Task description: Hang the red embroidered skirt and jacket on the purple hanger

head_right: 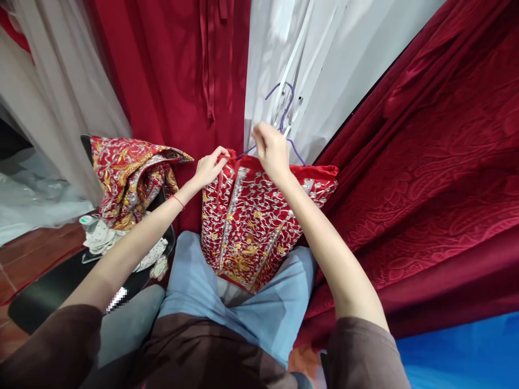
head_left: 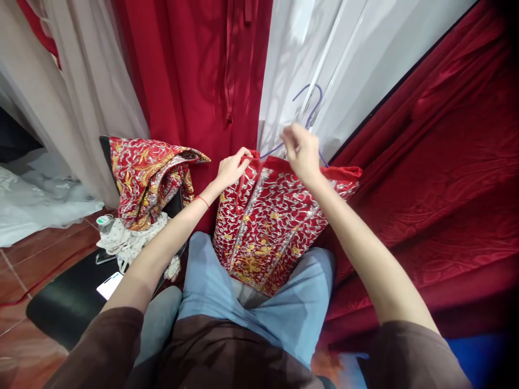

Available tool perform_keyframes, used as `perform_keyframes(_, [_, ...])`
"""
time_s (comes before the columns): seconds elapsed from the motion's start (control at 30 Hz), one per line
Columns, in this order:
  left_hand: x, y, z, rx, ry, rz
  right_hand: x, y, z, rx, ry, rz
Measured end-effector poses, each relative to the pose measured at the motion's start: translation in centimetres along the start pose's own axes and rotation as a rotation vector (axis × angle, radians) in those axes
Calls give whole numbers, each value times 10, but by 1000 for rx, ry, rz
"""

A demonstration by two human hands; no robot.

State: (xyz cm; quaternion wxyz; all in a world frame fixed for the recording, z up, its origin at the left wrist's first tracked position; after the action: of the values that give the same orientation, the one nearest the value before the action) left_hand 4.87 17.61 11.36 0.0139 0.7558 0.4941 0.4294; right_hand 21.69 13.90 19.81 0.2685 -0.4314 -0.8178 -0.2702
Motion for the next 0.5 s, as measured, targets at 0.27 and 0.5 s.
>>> perform_keyframes(0.27, [-6,6,1,23,-32,-44,33,-24,-30,104,-214,-151])
perform_keyframes(0.5, [-8,8,-1,5,-19,-43,-70,-30,15,-111,-749,-219])
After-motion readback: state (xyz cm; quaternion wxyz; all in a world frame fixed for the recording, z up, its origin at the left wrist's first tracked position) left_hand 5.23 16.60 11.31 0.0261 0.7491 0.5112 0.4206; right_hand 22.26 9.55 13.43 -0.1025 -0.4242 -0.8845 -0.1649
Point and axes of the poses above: each hand's wrist, its own x-axis towards the middle knuckle, its own z-axis out of the palm, y = z × x, the point moved 5 cm from there along x, towards the middle knuckle, and after that the axes turned 2 degrees about -x, right-handed, at the moved point
